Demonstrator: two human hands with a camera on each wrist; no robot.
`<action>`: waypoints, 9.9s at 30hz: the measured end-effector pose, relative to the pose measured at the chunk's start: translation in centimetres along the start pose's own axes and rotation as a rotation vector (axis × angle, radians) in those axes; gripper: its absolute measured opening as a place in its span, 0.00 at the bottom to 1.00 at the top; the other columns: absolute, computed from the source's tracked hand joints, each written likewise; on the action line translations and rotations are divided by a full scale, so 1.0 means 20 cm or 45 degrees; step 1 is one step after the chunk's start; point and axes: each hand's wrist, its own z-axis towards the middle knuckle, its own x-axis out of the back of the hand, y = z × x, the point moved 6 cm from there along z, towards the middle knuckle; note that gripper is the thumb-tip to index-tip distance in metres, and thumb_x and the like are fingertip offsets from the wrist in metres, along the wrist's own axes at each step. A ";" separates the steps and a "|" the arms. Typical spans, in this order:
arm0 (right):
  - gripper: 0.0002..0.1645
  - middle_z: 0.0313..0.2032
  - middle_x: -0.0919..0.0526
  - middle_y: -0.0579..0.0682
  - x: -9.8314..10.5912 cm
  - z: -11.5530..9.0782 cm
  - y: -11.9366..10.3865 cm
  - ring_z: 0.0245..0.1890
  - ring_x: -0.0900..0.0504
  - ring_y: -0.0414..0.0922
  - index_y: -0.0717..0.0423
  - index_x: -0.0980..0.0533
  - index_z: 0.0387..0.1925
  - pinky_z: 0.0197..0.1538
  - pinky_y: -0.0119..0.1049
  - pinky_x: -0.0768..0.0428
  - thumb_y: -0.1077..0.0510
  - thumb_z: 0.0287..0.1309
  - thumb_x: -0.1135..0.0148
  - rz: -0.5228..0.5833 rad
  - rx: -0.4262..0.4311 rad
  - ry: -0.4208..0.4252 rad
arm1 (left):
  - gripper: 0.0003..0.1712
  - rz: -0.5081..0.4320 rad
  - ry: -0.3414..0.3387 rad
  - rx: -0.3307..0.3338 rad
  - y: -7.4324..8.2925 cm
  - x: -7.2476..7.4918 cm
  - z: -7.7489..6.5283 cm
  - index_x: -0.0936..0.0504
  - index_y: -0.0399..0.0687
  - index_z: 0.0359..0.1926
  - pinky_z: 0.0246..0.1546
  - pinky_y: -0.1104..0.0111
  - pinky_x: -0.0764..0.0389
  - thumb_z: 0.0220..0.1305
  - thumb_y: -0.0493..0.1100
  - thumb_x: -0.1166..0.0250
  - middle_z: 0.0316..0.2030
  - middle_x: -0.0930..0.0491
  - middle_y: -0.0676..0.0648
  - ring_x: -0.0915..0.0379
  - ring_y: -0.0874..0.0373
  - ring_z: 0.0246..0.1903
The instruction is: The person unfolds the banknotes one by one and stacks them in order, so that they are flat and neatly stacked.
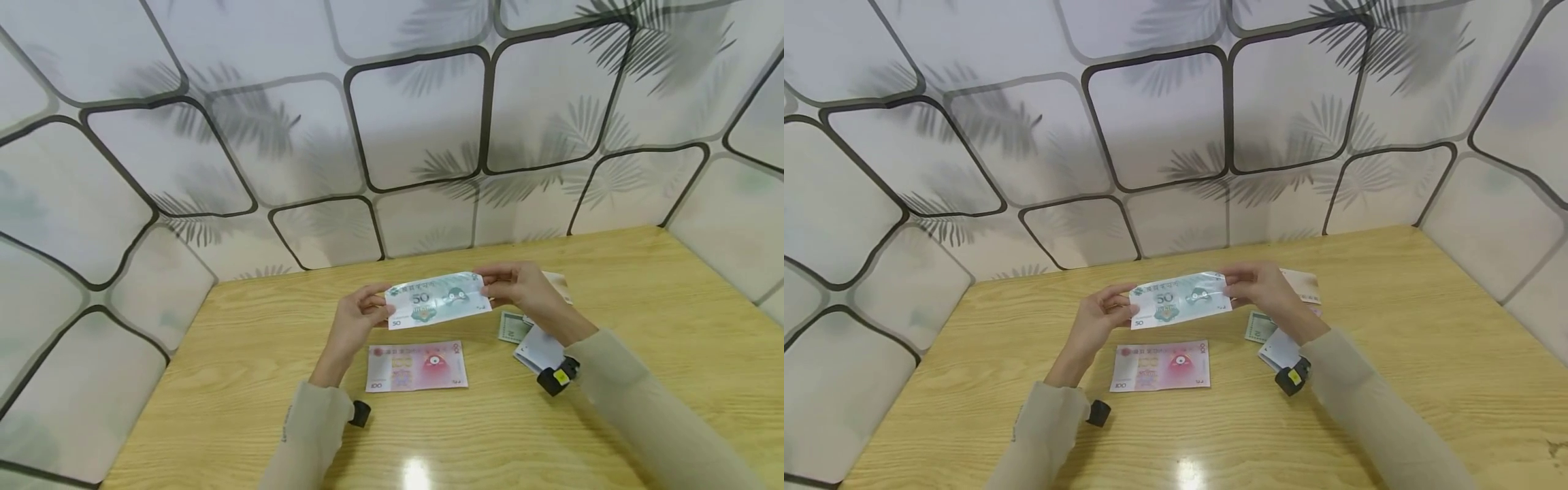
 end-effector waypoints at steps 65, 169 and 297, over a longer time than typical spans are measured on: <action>0.21 0.32 0.17 0.55 -0.21 -0.04 0.11 0.26 0.16 0.44 0.80 0.30 0.55 0.33 0.39 0.13 0.74 0.62 0.41 -0.115 -0.031 -0.204 | 0.18 0.229 -0.121 0.022 -0.06 0.17 -0.13 0.22 0.26 0.57 0.37 0.63 0.14 0.67 0.27 0.36 0.35 0.15 0.42 0.18 0.54 0.31; 0.21 0.33 0.16 0.54 0.36 -0.17 0.05 0.32 0.16 0.46 0.80 0.30 0.56 0.37 0.39 0.13 0.68 0.66 0.40 -0.559 -0.167 -0.138 | 0.14 0.402 -0.475 -0.035 0.00 -0.29 -0.01 0.19 0.29 0.54 0.37 0.59 0.14 0.69 0.31 0.37 0.35 0.17 0.37 0.15 0.42 0.35; 0.28 0.44 0.18 0.63 0.55 -0.02 0.19 0.36 0.17 0.44 0.79 0.36 0.62 0.44 0.43 0.14 0.65 0.67 0.41 -0.447 -0.336 0.135 | 0.07 0.651 0.196 -0.269 0.12 -0.89 0.46 0.12 0.42 0.40 0.24 0.71 0.24 0.71 0.40 0.34 0.35 0.14 0.48 0.21 0.58 0.27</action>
